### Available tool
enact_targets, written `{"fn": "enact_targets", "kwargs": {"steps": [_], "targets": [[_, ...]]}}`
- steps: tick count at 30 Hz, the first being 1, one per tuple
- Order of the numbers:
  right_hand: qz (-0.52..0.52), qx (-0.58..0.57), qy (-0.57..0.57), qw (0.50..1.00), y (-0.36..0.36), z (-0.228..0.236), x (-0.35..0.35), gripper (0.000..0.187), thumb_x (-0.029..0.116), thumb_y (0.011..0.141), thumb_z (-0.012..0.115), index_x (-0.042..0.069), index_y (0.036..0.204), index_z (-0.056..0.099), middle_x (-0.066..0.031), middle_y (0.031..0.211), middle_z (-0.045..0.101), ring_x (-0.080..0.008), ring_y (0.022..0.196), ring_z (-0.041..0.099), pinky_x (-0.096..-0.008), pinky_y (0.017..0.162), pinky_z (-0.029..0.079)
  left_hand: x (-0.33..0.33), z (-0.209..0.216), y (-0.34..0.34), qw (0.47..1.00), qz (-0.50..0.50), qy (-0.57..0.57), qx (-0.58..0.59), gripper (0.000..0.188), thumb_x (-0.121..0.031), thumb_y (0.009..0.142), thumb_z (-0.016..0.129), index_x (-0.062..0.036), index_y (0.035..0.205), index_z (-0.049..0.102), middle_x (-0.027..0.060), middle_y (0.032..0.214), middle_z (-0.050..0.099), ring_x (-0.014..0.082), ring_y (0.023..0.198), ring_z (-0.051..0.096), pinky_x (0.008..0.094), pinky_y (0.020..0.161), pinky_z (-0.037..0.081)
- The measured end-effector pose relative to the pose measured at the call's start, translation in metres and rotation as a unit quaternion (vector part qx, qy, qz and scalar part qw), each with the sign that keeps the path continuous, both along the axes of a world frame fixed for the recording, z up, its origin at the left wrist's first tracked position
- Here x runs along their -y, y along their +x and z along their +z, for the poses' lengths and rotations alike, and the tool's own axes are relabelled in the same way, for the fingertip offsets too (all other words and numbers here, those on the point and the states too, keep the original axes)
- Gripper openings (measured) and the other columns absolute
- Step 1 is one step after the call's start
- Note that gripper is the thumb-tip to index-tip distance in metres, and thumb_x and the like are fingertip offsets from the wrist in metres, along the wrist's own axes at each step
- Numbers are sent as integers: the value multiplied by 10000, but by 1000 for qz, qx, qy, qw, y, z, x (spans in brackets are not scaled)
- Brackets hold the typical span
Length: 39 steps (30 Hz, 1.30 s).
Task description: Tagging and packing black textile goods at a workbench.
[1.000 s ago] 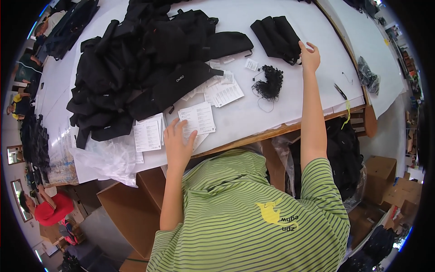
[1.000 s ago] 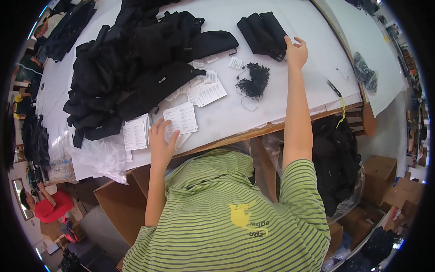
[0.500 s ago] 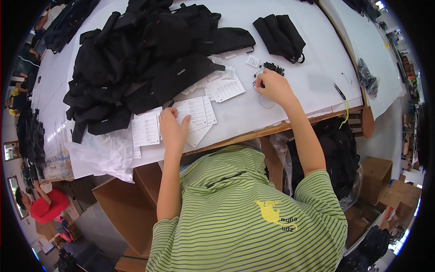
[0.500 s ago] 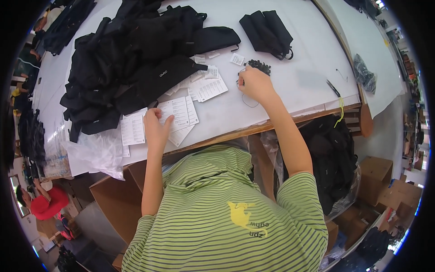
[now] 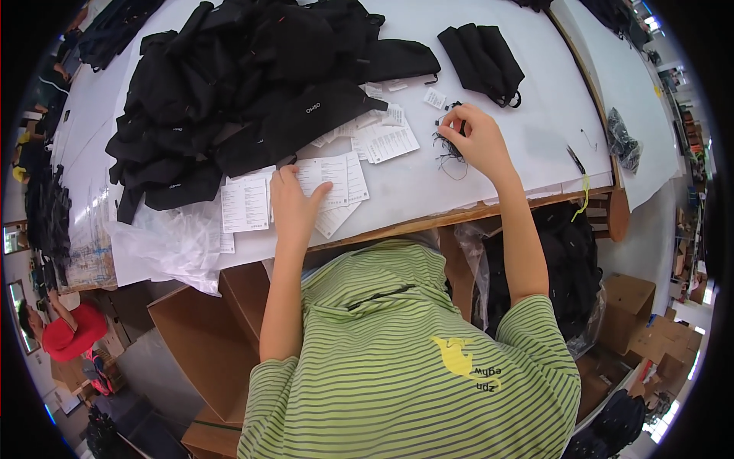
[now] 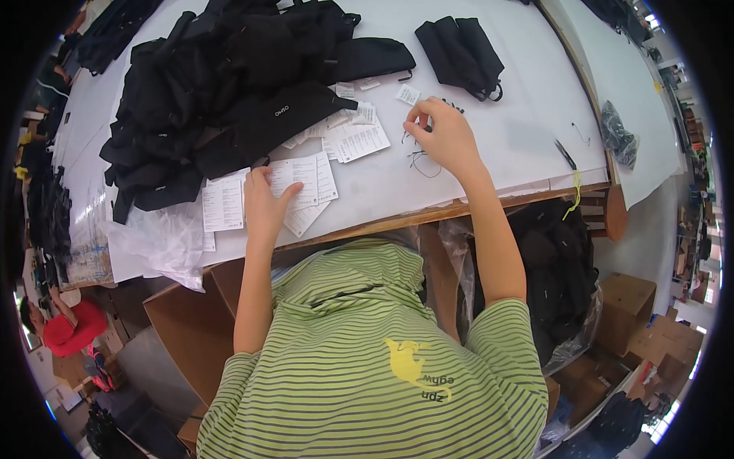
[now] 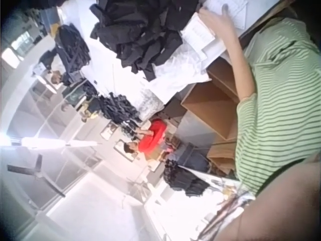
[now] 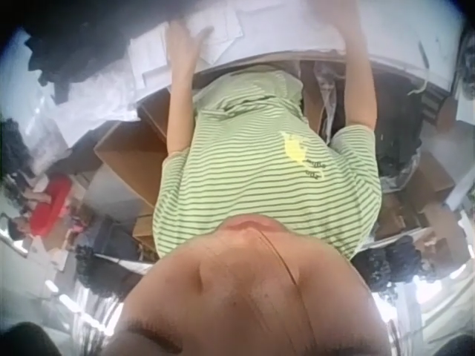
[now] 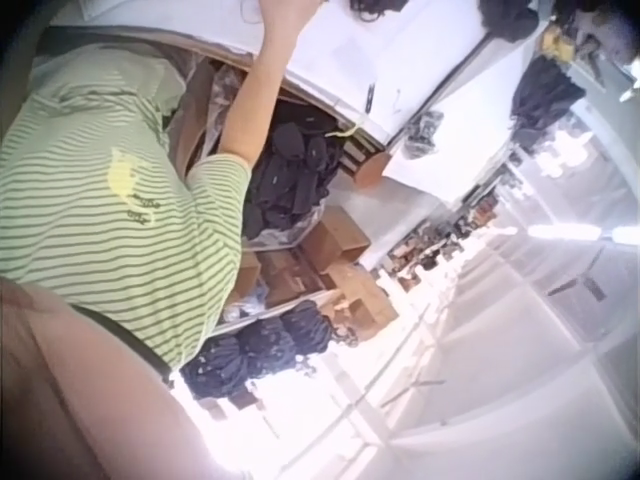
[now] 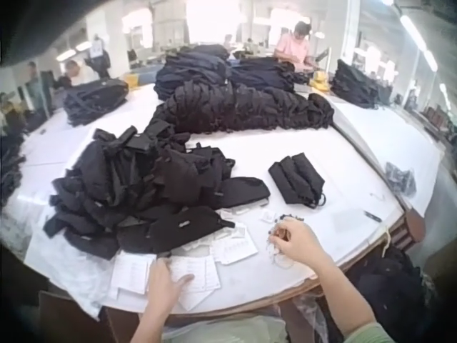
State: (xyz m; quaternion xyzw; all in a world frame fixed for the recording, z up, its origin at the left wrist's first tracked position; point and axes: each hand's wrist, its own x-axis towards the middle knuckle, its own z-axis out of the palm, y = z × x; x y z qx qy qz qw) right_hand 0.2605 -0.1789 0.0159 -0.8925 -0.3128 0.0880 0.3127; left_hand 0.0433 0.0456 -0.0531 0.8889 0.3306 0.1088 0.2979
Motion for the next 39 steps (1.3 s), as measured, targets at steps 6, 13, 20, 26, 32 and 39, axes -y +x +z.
{"fn": "enact_targets", "kwargs": {"steps": [6,13,20,26,32,39], "targets": [[-2,-23,123,992,-4,19,-9,111,167,772,674,65,777,631,-23,716,542,-142,587,443,-277,579,387,-2,-3,-2,998,-11,49,28,634,-260,700,802,76,1129,478,210,1061,507,359,1003,511,400,879,421],[19,13,-37,999,4,-25,-24,185,252,764,701,73,798,668,-52,820,595,-210,671,564,-327,645,461,-1,-3,-2,995,-17,98,26,656,-272,673,818,72,1123,486,206,1065,501,355,1009,480,409,886,407],[12,44,-147,988,-4,-70,-51,205,256,737,699,60,797,680,-80,802,618,-250,733,611,-343,679,486,0,-1,-9,991,-30,128,-7,668,-309,636,836,66,1080,506,191,1036,501,330,945,463,394,858,400],[25,26,-124,992,-19,-52,-55,117,185,696,684,71,724,688,-104,746,652,-281,728,637,-374,698,508,4,8,-6,997,-18,77,25,527,-246,654,827,31,959,497,170,1007,511,328,953,462,391,838,395],[46,-125,92,987,-49,-23,-52,87,129,742,683,46,742,657,-28,736,648,-113,624,561,-247,605,458,-1,3,-11,998,-46,-7,30,317,-127,788,709,-29,946,452,147,887,511,311,825,508,381,735,416],[42,-353,357,864,-107,-17,-66,52,60,778,673,22,788,638,48,665,574,-15,575,448,-180,546,356,28,39,-12,894,-42,-397,205,306,-154,910,599,-71,1107,380,88,907,542,171,848,526,301,753,435]]}}
